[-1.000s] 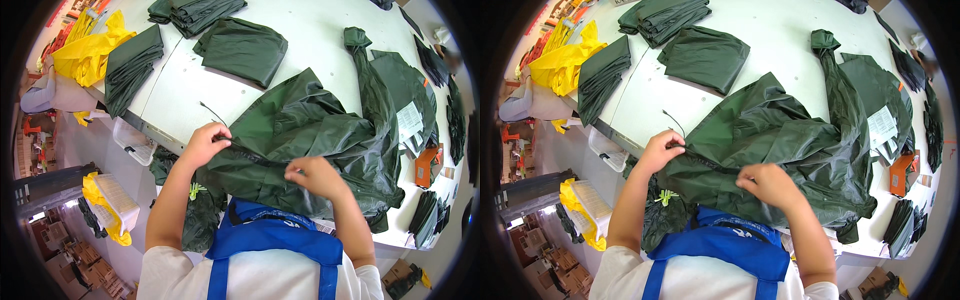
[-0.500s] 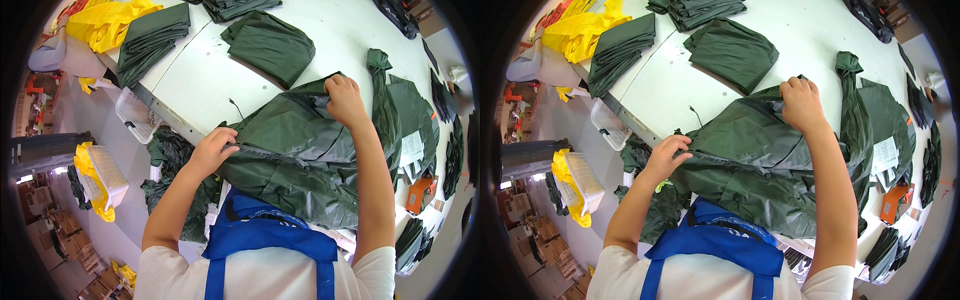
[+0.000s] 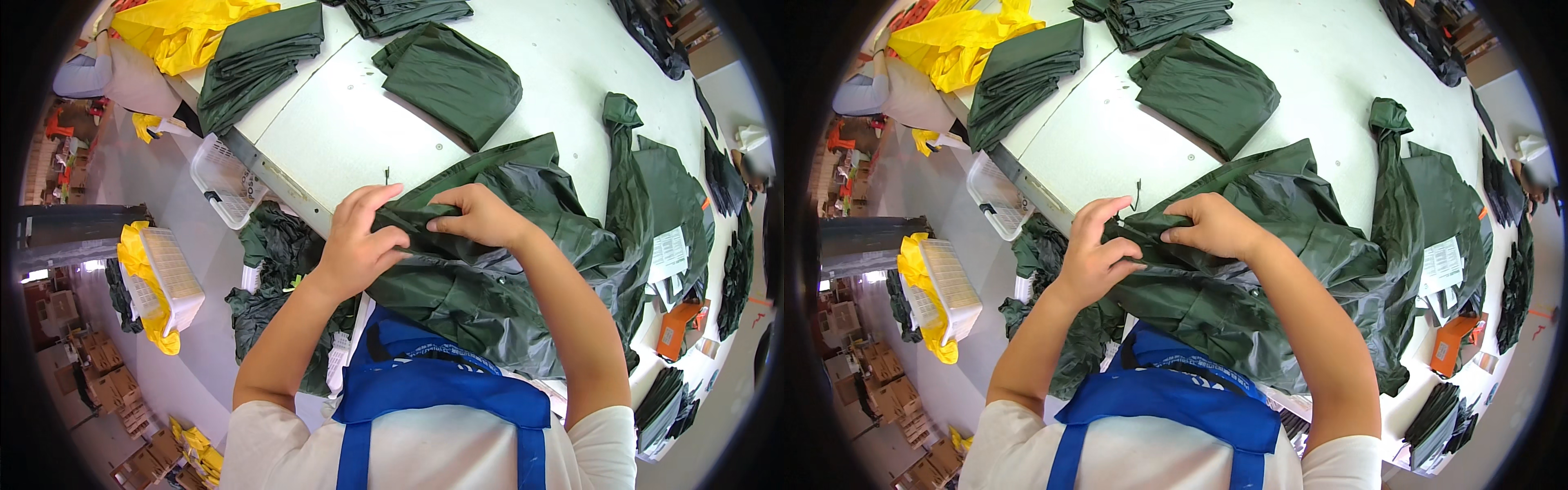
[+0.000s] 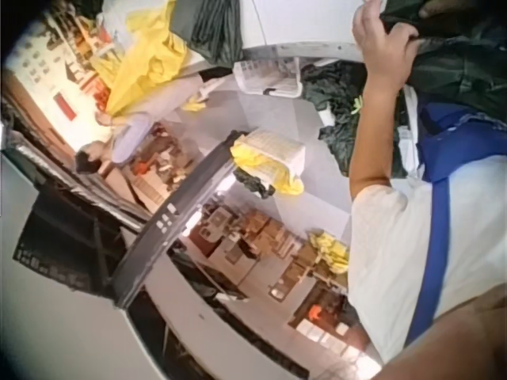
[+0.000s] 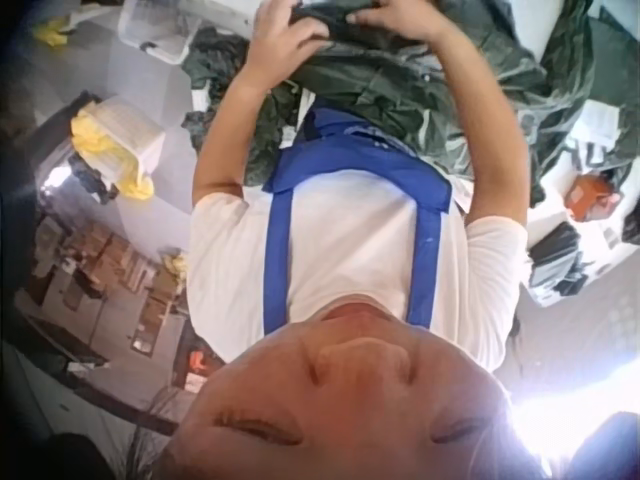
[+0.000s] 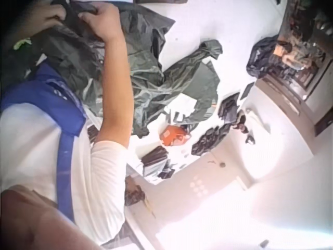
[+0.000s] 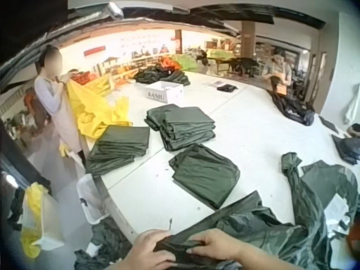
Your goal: The person folds a dark green raincoat on a white table, aligns the sleeves, and folds it into a compact rectangle. They then place the folded coat into a small plastic bag and set it aside. The person repeats this process with another raincoat.
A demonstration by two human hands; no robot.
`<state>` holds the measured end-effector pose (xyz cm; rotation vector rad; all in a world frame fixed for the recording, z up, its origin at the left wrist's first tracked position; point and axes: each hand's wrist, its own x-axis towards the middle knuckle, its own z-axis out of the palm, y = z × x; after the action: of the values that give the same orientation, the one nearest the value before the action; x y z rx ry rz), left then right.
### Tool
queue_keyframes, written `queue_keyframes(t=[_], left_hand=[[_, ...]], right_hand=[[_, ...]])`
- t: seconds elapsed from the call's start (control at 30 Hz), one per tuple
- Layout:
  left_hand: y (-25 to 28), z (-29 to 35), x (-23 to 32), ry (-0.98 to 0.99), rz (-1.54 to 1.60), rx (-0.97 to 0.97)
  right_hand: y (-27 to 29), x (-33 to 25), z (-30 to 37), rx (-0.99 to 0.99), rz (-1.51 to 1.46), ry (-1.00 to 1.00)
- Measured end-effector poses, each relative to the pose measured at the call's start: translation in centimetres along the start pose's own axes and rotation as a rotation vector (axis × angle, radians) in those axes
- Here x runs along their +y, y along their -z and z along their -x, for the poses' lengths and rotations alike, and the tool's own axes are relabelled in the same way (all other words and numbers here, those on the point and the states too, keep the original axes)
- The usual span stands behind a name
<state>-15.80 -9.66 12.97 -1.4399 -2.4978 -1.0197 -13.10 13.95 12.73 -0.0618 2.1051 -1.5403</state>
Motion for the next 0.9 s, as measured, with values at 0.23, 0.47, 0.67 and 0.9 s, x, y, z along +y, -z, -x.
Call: queue_keyframes(t=[0.23,0.47,0.67,0.9], left_hand=[[-0.5,-1.7,-0.3,-0.048,0.173,-0.069],[0.4,-2.3,0.4,-0.016,0.211,-0.183],[0.4,-2.3,1.9,0.226,0.335,-0.141],[0.4,-3.0,2.1,0.230,0.381,-0.188]], right_hand=[[-1.2,-0.7,1.8,0.004,-0.121,0.038],[-1.1,-0.5,2.9,0.050,-0.249,0.013],[-1.3,-1.4,3.9,0.078,-0.155,0.010],[-1.4,-1.7,4.8,0.131,-0.060,0.148]])
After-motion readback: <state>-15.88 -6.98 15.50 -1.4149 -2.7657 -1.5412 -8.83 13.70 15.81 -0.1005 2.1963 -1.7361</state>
